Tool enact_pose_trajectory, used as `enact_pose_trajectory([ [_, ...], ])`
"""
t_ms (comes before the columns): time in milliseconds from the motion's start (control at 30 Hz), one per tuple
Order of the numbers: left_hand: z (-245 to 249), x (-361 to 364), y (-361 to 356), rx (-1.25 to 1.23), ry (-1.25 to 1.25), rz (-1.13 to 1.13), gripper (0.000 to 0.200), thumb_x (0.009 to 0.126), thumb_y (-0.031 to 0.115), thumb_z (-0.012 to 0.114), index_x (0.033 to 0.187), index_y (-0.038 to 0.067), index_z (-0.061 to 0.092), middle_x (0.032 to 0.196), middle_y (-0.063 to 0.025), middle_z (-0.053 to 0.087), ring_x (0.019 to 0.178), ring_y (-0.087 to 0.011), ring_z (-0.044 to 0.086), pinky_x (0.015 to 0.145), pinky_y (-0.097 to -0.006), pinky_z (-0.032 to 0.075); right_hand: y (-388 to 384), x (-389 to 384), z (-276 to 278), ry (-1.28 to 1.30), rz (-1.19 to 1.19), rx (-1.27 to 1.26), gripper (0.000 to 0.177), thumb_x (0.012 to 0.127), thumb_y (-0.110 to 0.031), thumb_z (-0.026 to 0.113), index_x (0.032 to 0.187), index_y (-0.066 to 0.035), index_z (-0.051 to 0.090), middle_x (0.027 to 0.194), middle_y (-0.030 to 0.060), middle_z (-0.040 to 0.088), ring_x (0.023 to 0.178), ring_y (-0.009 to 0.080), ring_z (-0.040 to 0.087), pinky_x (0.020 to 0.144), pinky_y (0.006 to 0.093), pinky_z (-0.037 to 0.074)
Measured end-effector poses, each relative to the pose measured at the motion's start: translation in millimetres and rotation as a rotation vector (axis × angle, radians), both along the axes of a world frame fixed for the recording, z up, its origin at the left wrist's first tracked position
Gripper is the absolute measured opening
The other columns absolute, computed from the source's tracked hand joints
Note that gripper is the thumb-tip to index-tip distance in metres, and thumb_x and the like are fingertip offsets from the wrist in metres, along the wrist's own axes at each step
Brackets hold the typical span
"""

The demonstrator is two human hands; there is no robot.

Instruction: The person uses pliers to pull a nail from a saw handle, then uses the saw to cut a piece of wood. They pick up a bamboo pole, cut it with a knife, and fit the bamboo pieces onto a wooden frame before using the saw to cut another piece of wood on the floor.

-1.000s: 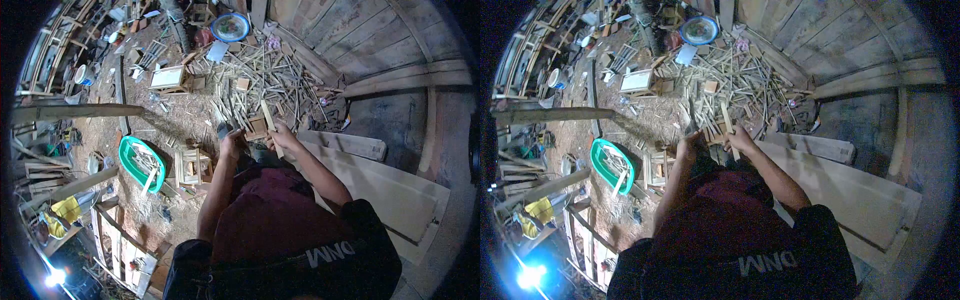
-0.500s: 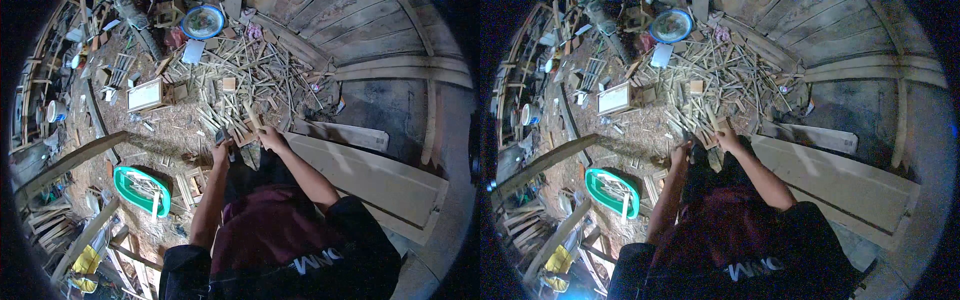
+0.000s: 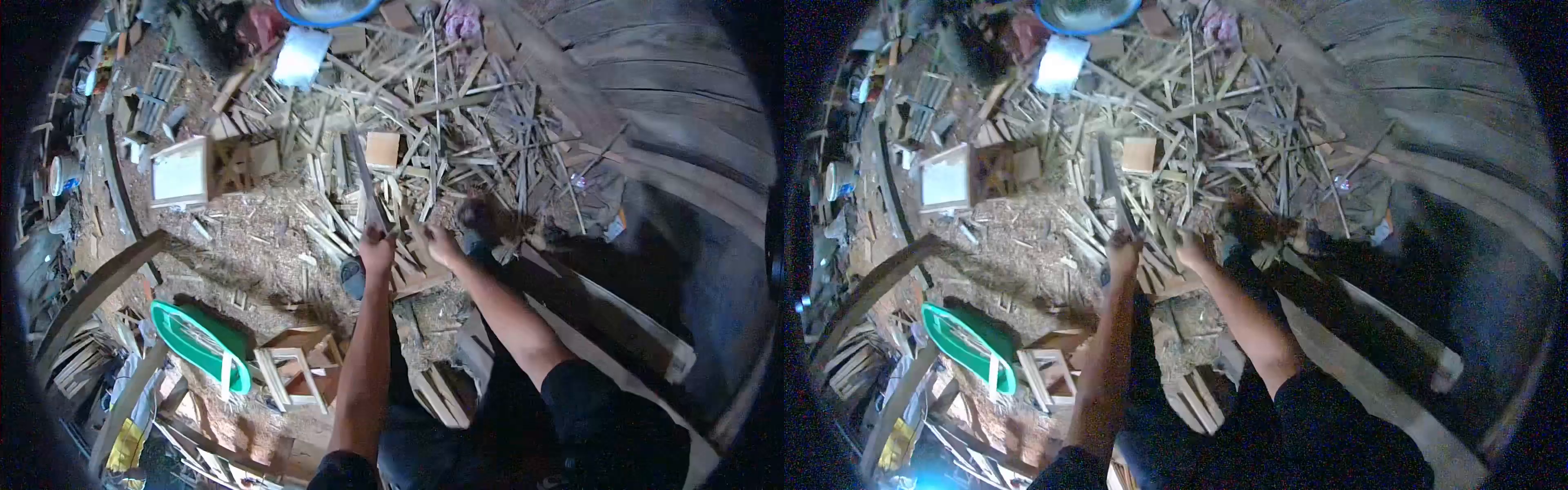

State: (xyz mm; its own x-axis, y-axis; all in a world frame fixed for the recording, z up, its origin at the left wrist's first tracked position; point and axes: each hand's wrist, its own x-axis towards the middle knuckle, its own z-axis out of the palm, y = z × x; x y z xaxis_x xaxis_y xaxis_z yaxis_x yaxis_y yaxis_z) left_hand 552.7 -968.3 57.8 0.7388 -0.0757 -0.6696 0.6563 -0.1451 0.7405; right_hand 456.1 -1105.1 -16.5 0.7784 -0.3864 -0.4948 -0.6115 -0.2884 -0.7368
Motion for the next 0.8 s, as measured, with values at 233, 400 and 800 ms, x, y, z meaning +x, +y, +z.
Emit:
enact_pose_trajectory([
  [233, -142.9, 81.3, -98.7, -0.053, -0.177, 0.184, 0.035, 0.078, 0.005, 0.074, 0.107, -0.007, 0.058, 0.097, -0.0124, 0.068, 0.081, -0.0159, 0.063, 0.071, -0.0272, 0.048, -105.5, 147.7, -165.6, 0.003, -0.115, 0.163, 0.027, 0.094, -0.026, 0.058, 0.079, -0.003, 0.061, 0.064, -0.0005, 0.055, 0.054, 0.0107, 0.053, 0.05, 0.0277, 0.044],
  [400, -207.1, 127.6, -147.8, -0.177, -0.323, 0.261, 0.031, 0.077, -0.004, 0.07, 0.104, -0.005, 0.055, 0.094, -0.0124, 0.067, 0.081, -0.0158, 0.063, 0.072, -0.0251, 0.049, -139.5, 261.3, -255.6, 0.016, -0.685, 0.221, 0.033, 0.095, -0.036, 0.055, 0.1, -0.004, 0.062, 0.084, 0.0075, 0.063, 0.07, 0.0159, 0.06, 0.06, 0.0297, 0.051],
  [800, -84.9, 77.4, -95.7, -0.071, -0.124, 0.363, 0.031, 0.08, -0.005, 0.069, 0.105, -0.005, 0.051, 0.094, -0.012, 0.065, 0.083, -0.0151, 0.062, 0.068, -0.0242, 0.048, -131.2, 180.2, -90.2, -0.134, -0.8, 1.039, 0.021, 0.098, -0.025, 0.049, 0.106, -0.007, 0.056, 0.098, 0.0102, 0.063, 0.089, 0.0191, 0.06, 0.081, 0.0367, 0.052],
])
